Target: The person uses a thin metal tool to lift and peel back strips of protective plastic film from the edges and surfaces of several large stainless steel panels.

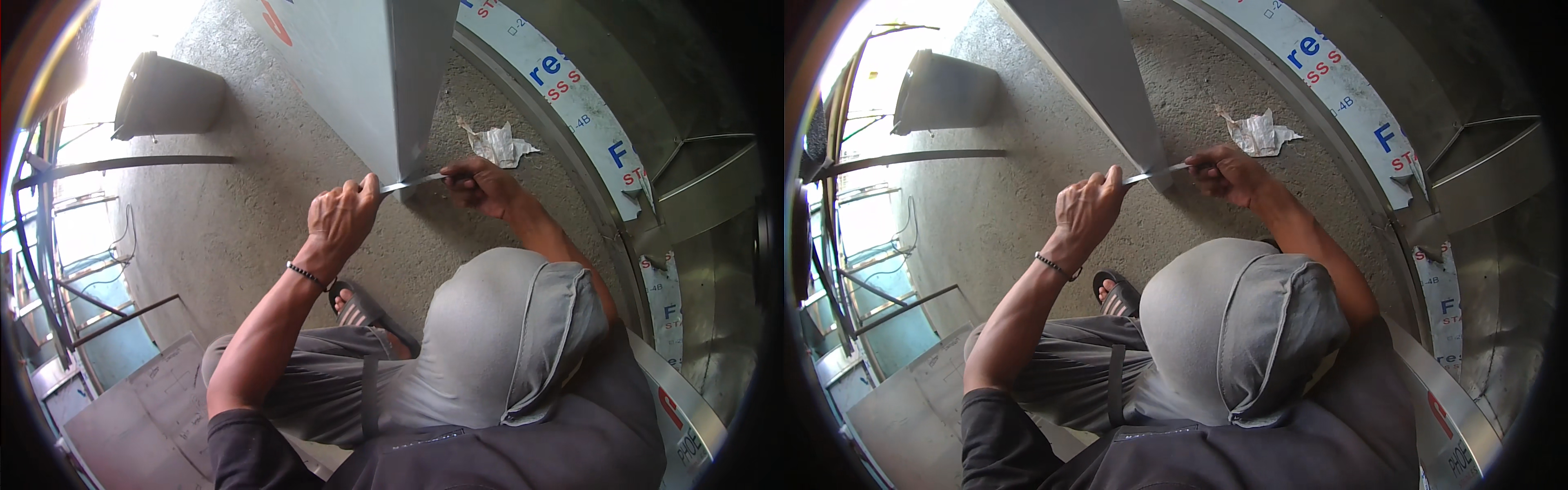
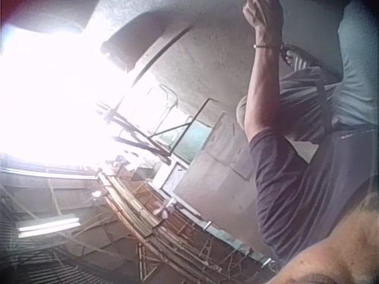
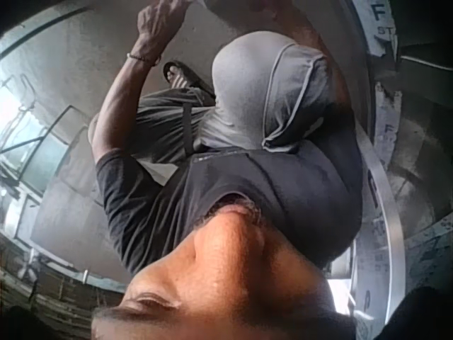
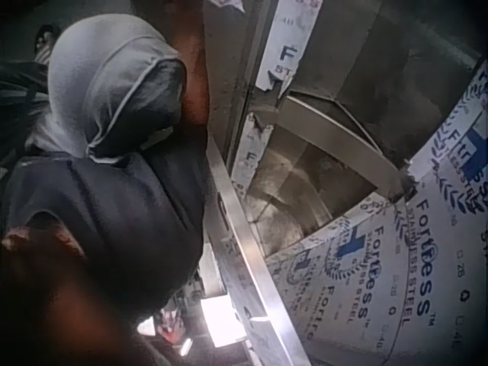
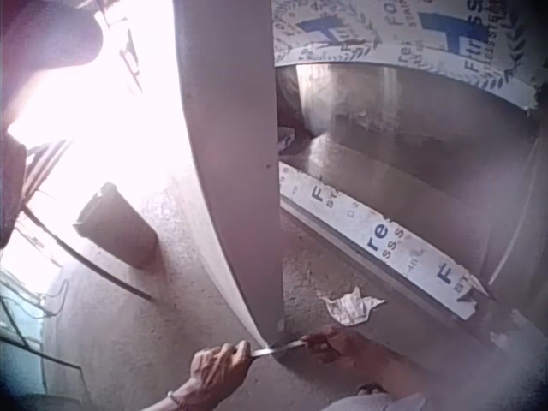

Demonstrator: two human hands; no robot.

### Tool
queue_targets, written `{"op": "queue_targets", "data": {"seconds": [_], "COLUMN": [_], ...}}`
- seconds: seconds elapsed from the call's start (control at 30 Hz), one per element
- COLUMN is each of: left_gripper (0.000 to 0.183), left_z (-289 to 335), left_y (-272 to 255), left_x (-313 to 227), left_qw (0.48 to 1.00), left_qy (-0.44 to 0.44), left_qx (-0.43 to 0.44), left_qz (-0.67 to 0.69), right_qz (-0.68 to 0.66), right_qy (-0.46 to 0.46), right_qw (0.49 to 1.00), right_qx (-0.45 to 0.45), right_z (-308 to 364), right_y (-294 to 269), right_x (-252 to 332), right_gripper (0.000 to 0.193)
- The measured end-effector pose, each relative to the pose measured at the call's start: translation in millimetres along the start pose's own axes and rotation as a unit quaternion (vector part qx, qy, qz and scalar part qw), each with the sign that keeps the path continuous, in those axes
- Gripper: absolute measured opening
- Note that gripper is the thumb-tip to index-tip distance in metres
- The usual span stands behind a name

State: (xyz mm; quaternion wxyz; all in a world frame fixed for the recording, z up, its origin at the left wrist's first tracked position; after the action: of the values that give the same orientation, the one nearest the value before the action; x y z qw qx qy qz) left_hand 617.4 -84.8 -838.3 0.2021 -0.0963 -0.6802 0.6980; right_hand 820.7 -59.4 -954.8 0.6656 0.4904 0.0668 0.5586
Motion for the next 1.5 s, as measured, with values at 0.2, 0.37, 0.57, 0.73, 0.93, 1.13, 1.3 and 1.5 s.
{"op": "queue_targets", "data": {"seconds": [0.2, 0.37, 0.57, 0.73, 0.93, 1.13, 1.3, 1.5], "left_gripper": [0.020, 0.016, 0.015, 0.008, 0.016, 0.012, 0.008, 0.006], "left_z": [4.2, 15.4, 20.7, 15.3, 29.2, 26.0, 25.9, 29.3], "left_y": [61.2, 105.3, 72.2, 103.7, 156.7, 170.3, 169.6, 180.3], "left_x": [4.2, 1.7, 4.9, 2.1, 7.5, 1.6, 3.8, 4.7], "left_qw": [1.000, 1.000, 0.999, 0.999, 0.998, 0.996, 0.997, 0.996], "left_qy": [0.002, -0.020, -0.026, -0.014, -0.029, -0.035, -0.030, -0.033], "left_qx": [0.014, 0.013, -0.017, 0.032, 0.026, 0.023, 0.008, 0.005], "left_qz": [-0.017, 0.005, 0.031, 0.033, 0.045, 0.074, 0.077, 0.080], "right_qz": [0.045, 0.040, 0.036, 0.015, 0.027, 0.081, 0.140, 0.217], "right_qy": [0.036, 0.080, 0.044, 0.039, 0.081, 0.089, 0.095, 0.084], "right_qw": [0.998, 0.992, 0.994, 0.991, 0.977, 0.972, 0.963, 0.950], "right_qx": [-0.032, -0.086, -0.091, -0.124, -0.195, -0.201, -0.208, -0.210], "right_z": [-35.8, -60.1, -36.8, -53.5, -77.2, -85.1, -80.5, -82.7], "right_y": [-30.3, -49.9, -32.0, -48.9, -62.5, -77.4, -71.2, -66.1], "right_x": [-32.6, -66.4, -48.7, -64.3, -89.5, -90.7, -83.0, -82.5], "right_gripper": [0.017, 0.020, 0.021, 0.016, 0.011, 0.014, 0.018, 0.020]}}
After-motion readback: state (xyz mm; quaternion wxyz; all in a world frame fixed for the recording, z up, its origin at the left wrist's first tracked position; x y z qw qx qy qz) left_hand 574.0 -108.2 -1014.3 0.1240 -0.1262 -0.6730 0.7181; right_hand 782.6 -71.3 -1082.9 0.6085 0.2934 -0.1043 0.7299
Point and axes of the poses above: each hand's wrist, its own z-axis away from the middle knuckle, its own y-axis out of the palm, x = y × z, the point moved 6 cm from there along -z, towards the middle knuckle, and after that the axes turned 3 degrees about -x, right-handed, at the moved point
